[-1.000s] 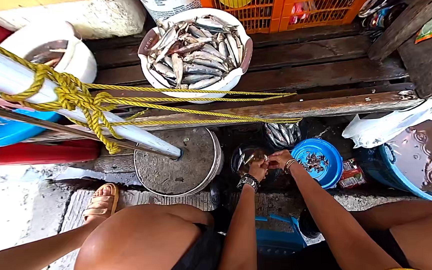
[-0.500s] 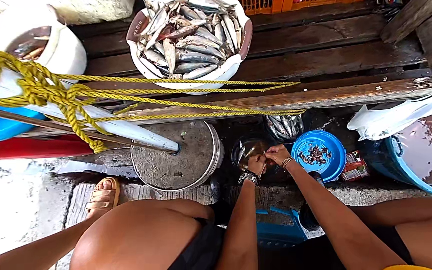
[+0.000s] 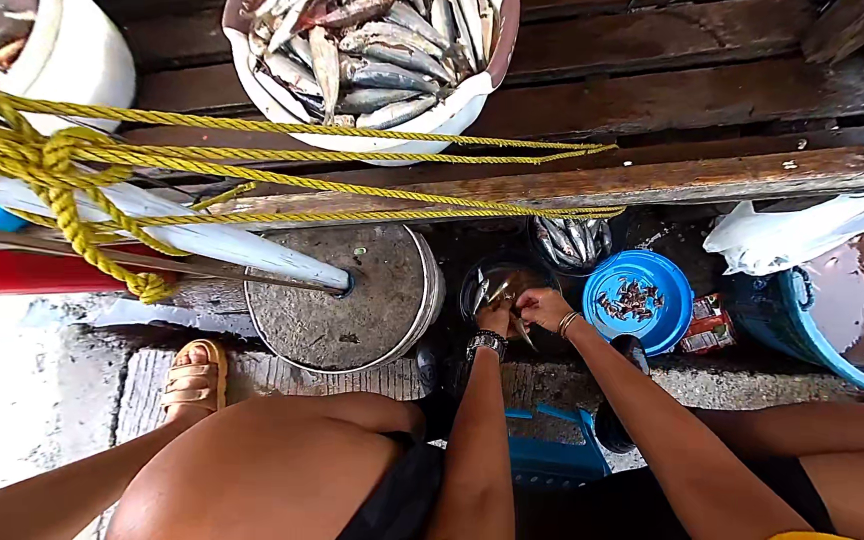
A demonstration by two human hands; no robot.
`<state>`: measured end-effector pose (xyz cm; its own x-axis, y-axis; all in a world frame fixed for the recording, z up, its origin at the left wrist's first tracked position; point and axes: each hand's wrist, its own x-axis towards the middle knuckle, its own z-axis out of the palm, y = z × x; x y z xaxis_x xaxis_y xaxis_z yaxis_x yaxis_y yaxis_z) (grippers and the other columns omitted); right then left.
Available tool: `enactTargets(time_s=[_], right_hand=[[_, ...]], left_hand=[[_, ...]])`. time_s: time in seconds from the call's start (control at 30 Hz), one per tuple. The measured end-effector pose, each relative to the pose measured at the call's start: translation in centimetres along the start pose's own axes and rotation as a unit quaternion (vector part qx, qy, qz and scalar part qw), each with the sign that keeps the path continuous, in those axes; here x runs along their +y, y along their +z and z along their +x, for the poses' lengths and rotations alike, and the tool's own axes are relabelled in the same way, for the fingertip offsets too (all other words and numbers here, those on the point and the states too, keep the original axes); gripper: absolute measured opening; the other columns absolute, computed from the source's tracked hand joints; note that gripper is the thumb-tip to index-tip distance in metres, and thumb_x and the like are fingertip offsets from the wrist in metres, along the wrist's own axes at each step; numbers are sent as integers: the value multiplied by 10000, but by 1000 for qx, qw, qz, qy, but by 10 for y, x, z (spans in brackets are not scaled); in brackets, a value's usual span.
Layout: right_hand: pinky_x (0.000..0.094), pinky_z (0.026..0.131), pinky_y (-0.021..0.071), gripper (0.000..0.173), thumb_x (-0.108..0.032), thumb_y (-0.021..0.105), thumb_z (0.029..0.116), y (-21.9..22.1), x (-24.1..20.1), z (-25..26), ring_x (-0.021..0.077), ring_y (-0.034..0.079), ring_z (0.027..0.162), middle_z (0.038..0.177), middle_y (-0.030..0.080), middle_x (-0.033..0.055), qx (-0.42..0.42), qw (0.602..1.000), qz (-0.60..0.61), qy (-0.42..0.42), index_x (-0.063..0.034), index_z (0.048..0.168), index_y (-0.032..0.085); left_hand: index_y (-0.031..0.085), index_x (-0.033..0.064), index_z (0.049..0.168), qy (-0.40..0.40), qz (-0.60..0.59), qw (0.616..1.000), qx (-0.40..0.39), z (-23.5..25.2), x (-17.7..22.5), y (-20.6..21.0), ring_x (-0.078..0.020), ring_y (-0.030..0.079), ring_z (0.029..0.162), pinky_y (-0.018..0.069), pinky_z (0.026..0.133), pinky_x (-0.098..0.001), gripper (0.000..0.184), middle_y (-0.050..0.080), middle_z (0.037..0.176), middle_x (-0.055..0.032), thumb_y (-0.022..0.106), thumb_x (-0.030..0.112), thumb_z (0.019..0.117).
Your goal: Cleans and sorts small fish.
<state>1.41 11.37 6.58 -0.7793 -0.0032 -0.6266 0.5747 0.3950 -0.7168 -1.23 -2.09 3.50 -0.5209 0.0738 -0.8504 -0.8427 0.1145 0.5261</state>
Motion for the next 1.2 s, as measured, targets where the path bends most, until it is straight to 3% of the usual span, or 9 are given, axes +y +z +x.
enactTargets(time_s=[0.2, 0.33, 0.47, 0.57, 0.67, 0.73, 0.9, 1.1, 1.2], right_hand=[[539, 1124, 436, 350, -221, 686, 987, 31, 8, 9, 376, 619, 1245, 1257, 679, 236, -84, 977, -178, -77, 46, 1213, 689], [543, 1120, 423, 297, -153, 621, 1002, 37, 13, 7, 405, 610, 1236, 1236, 672, 275, -152, 964, -210, -63, 89, 1157, 695], [586, 1087, 432, 284, -123, 607, 1000, 10, 21, 4, 431, 606, 1233, 1245, 662, 288, -174, 952, -249, 35, 75, 1187, 689], [627, 1076, 434, 321, -158, 573, 1028, -42, 50, 3, 456, 596, 1254, 1282, 648, 302, -89, 945, -280, 145, 75, 1223, 678], [695, 1085, 389, 427, -143, 628, 985, -82, 67, 0, 517, 471, 1372, 1426, 534, 337, -4, 892, -334, 305, 69, 1354, 588], [708, 1099, 354, 426, -110, 651, 956, -83, 68, 8, 531, 397, 1417, 1468, 487, 344, 45, 891, -318, 321, 62, 1343, 601], [637, 1069, 454, 363, -139, 561, 1030, -9, 49, 68, 470, 565, 1300, 1392, 585, 297, -14, 941, -228, 249, 34, 1343, 621], [508, 1199, 356, 662, -328, 668, 997, 66, 97, 119, 387, 467, 1426, 1489, 516, 268, 22, 958, -50, 281, 26, 1510, 447], [468, 1183, 379, 627, -276, 727, 951, 62, 80, 114, 347, 516, 1384, 1448, 562, 246, 40, 948, 30, 315, 39, 1449, 514]], left_hand=[[580, -34, 1317, -26, 55, 997, 49, 19, -9, -4, -358, 666, 979, 567, 844, -534, 414, 648, 1154, -268, 587, 286, 1055], [625, -36, 1211, -32, 58, 995, 77, 22, -14, -12, -270, 632, 844, 548, 762, -446, 336, 654, 1008, -194, 552, 262, 1072], [602, -17, 1160, -57, -89, 988, 114, 37, -12, -14, -276, 668, 768, 585, 698, -445, 339, 660, 930, -175, 445, 279, 1106], [600, 10, 1147, -41, -123, 985, 116, 42, -8, -15, -253, 629, 758, 553, 701, -420, 361, 635, 913, -148, 410, 315, 1111], [595, 15, 1166, -24, -124, 984, 125, 46, -9, -12, -234, 629, 702, 551, 652, -400, 287, 636, 859, -131, 483, 268, 1090], [569, 3, 1240, -22, -105, 987, 120, 45, -14, -11, -187, 586, 658, 524, 617, -343, 270, 601, 835, -110, 549, 206, 1063], [577, -72, 1197, -40, -51, 991, 113, 43, -36, -8, -168, 568, 641, 527, 592, -307, 287, 597, 852, -138, 671, -43, 927], [529, -48, 1365, -79, -29, 994, 68, 37, -37, -4, -239, 710, 733, 596, 641, -376, 316, 712, 977, -206, 449, 100, 1097], [516, -15, 1396, -90, -25, 994, 63, 40, -31, -6, -251, 699, 748, 588, 622, -387, 330, 689, 1078, -208, 425, 104, 1102]])
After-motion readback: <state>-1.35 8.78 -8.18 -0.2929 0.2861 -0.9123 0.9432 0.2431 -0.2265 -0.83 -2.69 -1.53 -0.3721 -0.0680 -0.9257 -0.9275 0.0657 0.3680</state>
